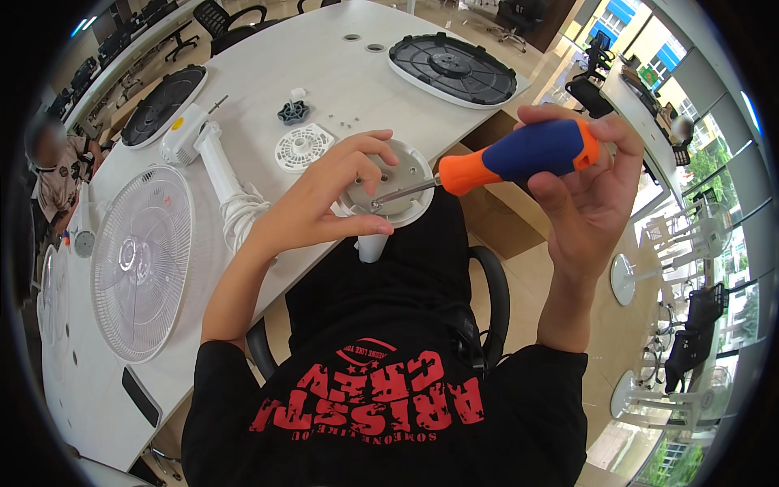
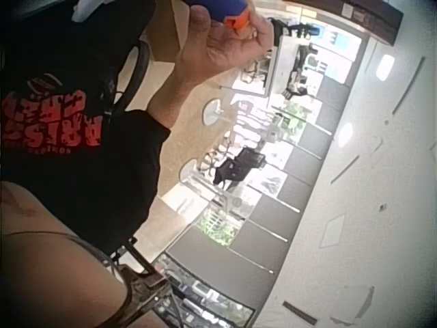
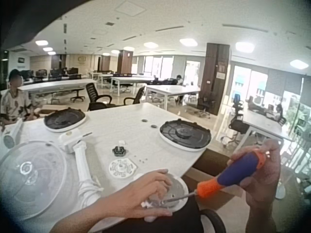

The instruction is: The person is using a screwdriver to remove screws from a white plastic fan component on a desk.

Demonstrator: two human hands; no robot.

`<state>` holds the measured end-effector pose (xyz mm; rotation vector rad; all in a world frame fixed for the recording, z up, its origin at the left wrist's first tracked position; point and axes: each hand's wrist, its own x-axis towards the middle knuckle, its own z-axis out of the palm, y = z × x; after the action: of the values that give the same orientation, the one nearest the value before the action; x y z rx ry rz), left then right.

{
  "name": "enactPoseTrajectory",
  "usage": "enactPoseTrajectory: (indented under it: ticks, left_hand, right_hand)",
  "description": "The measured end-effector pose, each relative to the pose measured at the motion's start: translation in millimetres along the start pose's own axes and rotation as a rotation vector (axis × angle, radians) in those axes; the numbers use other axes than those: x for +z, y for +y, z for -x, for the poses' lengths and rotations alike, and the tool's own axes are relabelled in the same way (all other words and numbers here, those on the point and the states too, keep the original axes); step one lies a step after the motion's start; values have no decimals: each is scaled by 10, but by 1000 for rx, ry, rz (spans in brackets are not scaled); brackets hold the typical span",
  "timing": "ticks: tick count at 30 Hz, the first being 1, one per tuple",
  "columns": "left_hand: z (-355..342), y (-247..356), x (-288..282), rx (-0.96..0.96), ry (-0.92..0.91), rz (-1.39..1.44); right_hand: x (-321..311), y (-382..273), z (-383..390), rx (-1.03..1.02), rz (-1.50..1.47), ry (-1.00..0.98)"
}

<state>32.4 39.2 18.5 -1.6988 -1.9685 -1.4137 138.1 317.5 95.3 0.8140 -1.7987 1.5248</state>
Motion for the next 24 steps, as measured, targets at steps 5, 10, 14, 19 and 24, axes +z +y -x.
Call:
enactPoseTrajectory:
  ticks: [5, 10, 14, 19, 24]
  left_hand:
    - [-1, 6, -2, -3, 3, 10]
    - [2, 3, -2, -3, 1, 5]
    - [5, 1, -1, -2, 0, 11]
    - [3, 9, -1, -9, 0, 17]
    - [-1, 8, 0, -11, 0, 15]
  right_hand:
    - [15, 24, 5, 8, -4, 0]
    - [7, 52, 19, 21, -7, 9]
    - [-2, 57, 28, 31, -15, 14]
    - [-2, 49, 39, 35, -17, 23]
    - [-9, 58, 50, 51, -36, 21]
